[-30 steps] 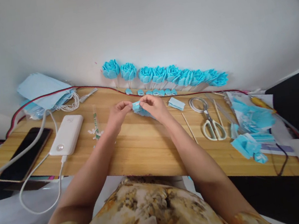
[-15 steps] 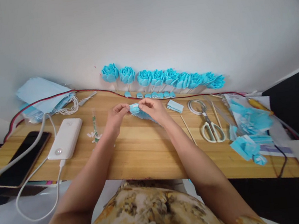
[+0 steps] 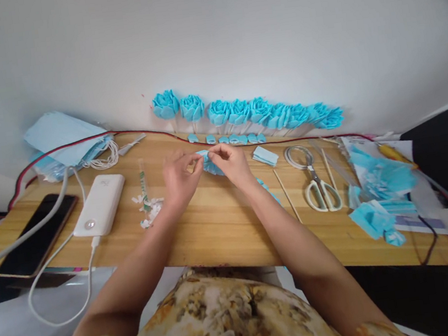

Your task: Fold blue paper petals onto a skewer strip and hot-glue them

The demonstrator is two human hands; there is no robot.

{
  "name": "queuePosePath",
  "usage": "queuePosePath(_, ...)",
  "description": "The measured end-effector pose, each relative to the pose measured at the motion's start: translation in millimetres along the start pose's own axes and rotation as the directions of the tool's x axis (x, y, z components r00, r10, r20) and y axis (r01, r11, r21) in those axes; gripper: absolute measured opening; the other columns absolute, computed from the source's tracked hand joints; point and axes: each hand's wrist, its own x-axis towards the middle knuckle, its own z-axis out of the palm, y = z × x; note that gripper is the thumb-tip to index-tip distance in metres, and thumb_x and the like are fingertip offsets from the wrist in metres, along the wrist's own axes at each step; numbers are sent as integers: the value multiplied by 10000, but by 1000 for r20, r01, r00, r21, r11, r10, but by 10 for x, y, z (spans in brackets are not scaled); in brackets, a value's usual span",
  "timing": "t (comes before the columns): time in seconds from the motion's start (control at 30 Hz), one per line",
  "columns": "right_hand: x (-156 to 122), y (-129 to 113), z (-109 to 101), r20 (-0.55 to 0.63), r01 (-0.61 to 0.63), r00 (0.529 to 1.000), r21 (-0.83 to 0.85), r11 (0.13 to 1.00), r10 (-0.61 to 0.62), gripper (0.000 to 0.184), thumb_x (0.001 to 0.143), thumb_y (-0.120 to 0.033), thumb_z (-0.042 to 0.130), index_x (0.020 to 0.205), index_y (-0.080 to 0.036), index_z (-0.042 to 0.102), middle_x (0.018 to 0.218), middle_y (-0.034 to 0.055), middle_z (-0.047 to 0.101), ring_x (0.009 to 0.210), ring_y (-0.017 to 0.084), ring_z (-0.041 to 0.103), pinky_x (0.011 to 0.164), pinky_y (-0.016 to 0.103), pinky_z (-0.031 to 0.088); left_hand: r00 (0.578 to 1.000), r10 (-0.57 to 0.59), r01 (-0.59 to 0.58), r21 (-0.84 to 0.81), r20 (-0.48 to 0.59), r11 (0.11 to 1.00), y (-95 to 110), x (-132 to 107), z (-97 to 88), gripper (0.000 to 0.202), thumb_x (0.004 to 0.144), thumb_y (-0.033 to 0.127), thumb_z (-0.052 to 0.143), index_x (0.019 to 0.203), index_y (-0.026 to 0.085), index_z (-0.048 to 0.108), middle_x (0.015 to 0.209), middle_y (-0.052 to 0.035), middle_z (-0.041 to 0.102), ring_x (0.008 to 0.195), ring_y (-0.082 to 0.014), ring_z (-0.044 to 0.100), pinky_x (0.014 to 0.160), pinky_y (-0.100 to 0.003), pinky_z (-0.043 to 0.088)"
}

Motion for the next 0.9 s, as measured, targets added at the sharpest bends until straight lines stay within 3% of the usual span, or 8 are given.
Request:
queuePosePath(0.33, -60, -61, 64, 10, 80, 997, -65, 995, -79, 132, 855, -281, 642, 839, -204, 749, 888, 37, 795, 858, 195, 734, 832, 319, 545, 998, -60, 60, 77, -10, 995, -16, 11, 4, 73, 869, 176, 700, 835, 227, 740, 735, -12, 643, 745, -189, 579, 745, -351, 395)
queuePosePath(0.47, -81, -68, 86, -12, 93, 995, -118, 989, -95, 129, 865, -270, 643, 855, -217, 760, 898, 31, 803, 867, 203, 740, 832, 323, 548, 997, -75, 78, 75, -36, 994, -39, 11, 18, 57, 843, 169, 729, 808, 211, 714, 690, -2, 622, 701, -183, 566, 705, -341, 376)
queuePosePath(0.67, -93, -53, 105, -42, 86, 995, -154, 984, -94, 133, 878, -259, 628, 859, -220, 753, 897, 25, 802, 862, 196, 737, 835, 319, 555, 1000, 6, -6, 22, -7, 1000, -33, 10, 4, 98, 894, 181, 673, 864, 223, 756, 700, -8, 646, 718, -185, 590, 740, -351, 395)
queuePosePath(0.9, -111, -61, 122, -37, 144, 987, -264, 954, -159, 121, 885, -233, 637, 843, -227, 750, 893, 26, 797, 861, 200, 726, 840, 323, 534, 998, -56, 56, 78, -2, 995, -37, 10, -7, 97, 901, 256, 684, 842, 244, 760, 674, -2, 633, 698, -178, 583, 730, -346, 400)
